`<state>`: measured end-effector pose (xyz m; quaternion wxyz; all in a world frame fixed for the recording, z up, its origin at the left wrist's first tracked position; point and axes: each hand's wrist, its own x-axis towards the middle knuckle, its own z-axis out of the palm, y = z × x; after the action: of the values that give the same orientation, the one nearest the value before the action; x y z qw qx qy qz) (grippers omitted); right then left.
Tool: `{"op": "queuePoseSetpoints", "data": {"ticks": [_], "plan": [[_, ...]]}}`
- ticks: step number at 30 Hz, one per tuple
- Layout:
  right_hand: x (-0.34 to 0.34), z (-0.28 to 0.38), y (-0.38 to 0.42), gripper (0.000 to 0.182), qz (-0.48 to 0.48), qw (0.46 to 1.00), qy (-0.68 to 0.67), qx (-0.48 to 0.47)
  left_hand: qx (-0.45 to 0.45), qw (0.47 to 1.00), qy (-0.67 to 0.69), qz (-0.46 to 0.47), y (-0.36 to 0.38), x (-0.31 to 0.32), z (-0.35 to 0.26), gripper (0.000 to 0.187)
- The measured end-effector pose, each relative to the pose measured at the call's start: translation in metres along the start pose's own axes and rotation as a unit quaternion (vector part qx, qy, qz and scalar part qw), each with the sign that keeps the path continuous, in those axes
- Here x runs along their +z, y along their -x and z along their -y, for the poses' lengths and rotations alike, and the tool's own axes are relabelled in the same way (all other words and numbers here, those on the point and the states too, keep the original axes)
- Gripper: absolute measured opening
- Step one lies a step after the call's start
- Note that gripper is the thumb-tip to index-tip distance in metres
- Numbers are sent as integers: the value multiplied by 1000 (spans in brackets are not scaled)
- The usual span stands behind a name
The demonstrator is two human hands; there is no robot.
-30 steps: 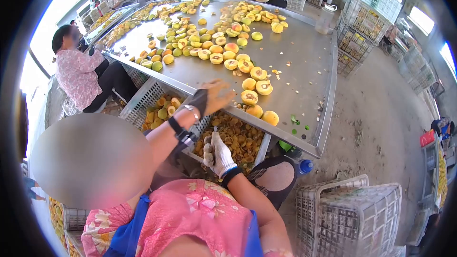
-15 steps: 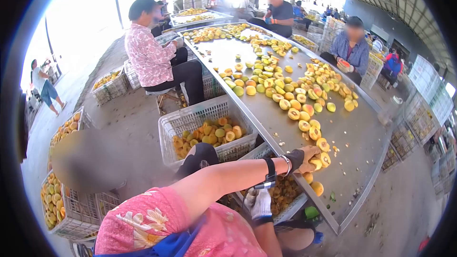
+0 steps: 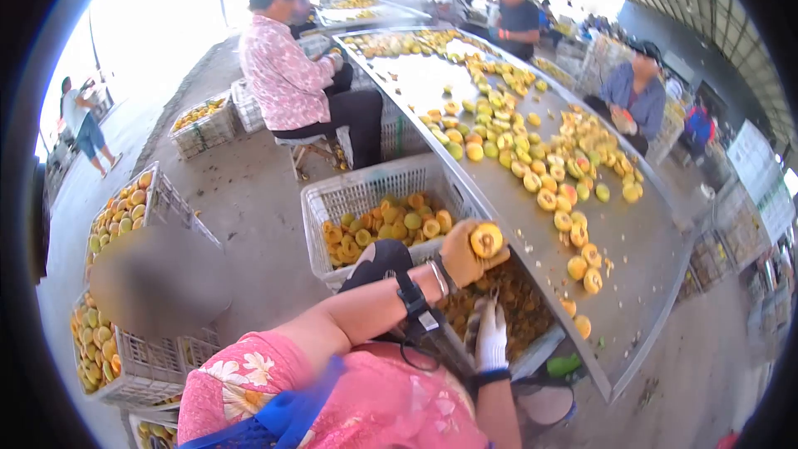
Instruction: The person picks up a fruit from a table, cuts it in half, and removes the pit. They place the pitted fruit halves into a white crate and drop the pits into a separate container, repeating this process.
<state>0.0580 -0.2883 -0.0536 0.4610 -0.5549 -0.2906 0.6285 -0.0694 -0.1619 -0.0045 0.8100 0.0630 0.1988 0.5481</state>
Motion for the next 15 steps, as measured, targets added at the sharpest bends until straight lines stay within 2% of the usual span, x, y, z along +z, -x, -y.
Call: {"op": "queuePoseSetpoints", "data": {"ticks": [1,3,5,7,8,9,11,14,15], "plan": [[-4,7,-2,32,20,998,55,-28,165,958,-230,49,-4,-19,2,33],[3,21,8,30,19,994,74,-74,301,834,-444,131,-12,-47,8,34],[16,40,17,28,15,987,112,-113,304,829,-443,157,-12,-47,6,35],[19,49,15,30,2,963,213,-163,369,745,-533,157,2,-45,7,36],[17,50,11,32,-4,944,272,-187,412,652,-618,153,30,-25,0,36],[17,50,9,35,-25,926,308,-215,442,655,-587,178,49,-10,-2,37],[18,51,6,40,-60,884,378,-268,323,803,-458,201,30,-28,10,38],[23,56,10,46,-58,889,373,-258,267,845,-423,186,4,-54,20,40],[26,57,13,46,-63,881,375,-281,268,838,-437,188,6,-55,20,39]]}}
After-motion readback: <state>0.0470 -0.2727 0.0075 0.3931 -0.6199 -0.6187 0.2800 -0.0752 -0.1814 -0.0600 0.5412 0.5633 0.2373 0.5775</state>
